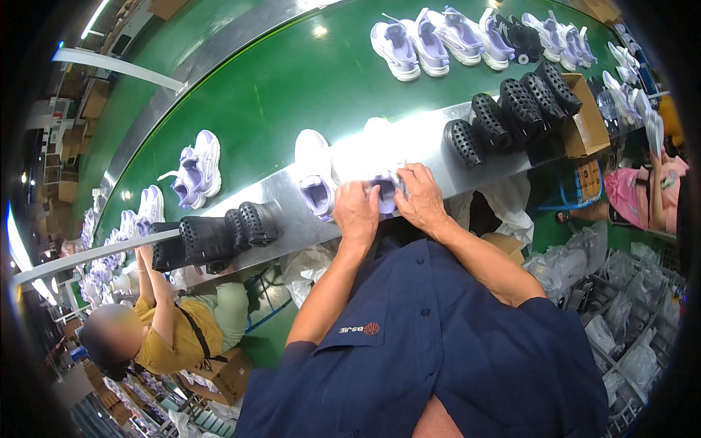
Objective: The person inserts plastic shoe shapers into sneakers by hand, secures the straps, and places the shoes onto the conveyor line.
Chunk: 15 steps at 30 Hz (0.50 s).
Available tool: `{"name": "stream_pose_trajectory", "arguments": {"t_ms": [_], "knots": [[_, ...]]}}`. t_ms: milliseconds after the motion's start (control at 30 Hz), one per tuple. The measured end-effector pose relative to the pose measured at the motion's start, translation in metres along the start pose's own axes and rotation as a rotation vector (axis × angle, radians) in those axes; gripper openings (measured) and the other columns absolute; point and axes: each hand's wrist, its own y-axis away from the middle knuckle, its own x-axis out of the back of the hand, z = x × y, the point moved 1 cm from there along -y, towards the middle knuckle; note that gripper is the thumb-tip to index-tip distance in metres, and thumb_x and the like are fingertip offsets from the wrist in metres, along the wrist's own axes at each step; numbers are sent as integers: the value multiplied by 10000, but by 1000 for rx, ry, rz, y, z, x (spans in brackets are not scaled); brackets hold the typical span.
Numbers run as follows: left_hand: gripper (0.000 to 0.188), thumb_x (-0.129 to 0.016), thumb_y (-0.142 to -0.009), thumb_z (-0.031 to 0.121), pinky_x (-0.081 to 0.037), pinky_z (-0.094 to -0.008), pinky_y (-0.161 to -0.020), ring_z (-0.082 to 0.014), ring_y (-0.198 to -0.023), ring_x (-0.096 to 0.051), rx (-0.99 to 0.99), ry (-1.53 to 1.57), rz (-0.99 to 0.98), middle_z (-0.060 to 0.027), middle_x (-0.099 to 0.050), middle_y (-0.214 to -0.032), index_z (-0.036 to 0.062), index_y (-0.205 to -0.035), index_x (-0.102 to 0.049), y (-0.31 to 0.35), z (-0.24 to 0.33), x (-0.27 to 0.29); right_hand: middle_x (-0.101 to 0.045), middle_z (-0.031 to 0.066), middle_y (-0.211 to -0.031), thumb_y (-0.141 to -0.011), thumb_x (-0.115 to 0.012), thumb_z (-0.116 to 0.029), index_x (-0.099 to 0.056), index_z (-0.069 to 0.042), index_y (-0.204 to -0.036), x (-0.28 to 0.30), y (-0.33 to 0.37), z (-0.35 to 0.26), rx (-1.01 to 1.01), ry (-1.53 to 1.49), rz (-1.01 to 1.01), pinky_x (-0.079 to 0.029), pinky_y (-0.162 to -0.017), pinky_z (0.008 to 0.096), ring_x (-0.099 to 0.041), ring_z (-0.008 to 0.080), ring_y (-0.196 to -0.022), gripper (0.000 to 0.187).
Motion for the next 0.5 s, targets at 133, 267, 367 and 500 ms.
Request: {"name": "stream_pose_trajectory", "arguments": {"t_ms": [133,267,367,500], "knots": [[141,-707,-748,40,-475,-425,-686,-313,-794,-576,-223,4,18,-115,-591,-837,47,-867,-631,-27,11,0,-541,191,-1042,-838,-657,-123,-602,-16,-1001,-9,-1,3,-133,-24,9,-515,-775,460,-600,397,-909,202],[125,-687,-757,25,-481,-427,-693,-321,-789,-580,-221,63,-22,-116,-588,-812,49,-869,-635,-23,-2,-1,-574,207,-942,-867,-641,-159,-584,-5,-932,-17,0,9,-162,0,-6,-512,-698,489,-616,416,-795,176],[125,-706,-775,44,-485,-416,-695,-318,-805,-592,-43,215,-59,-113,-605,-827,51,-879,-638,-16,-11,-2,-595,212,-853,-870,-634,-156,-582,-4,-922,-24,-3,7,-208,-41,0,-508,-696,492,-615,414,-783,169],[302,-737,-766,64,-494,-431,-742,-351,-876,-604,-170,-4,-87,-146,-633,-909,55,-1045,-622,-4,-11,49,-601,219,-830,-873,-626,-166,-579,5,-908,-26,-9,13,-142,8,-40,-504,-690,495,-612,416,-762,181]]}}
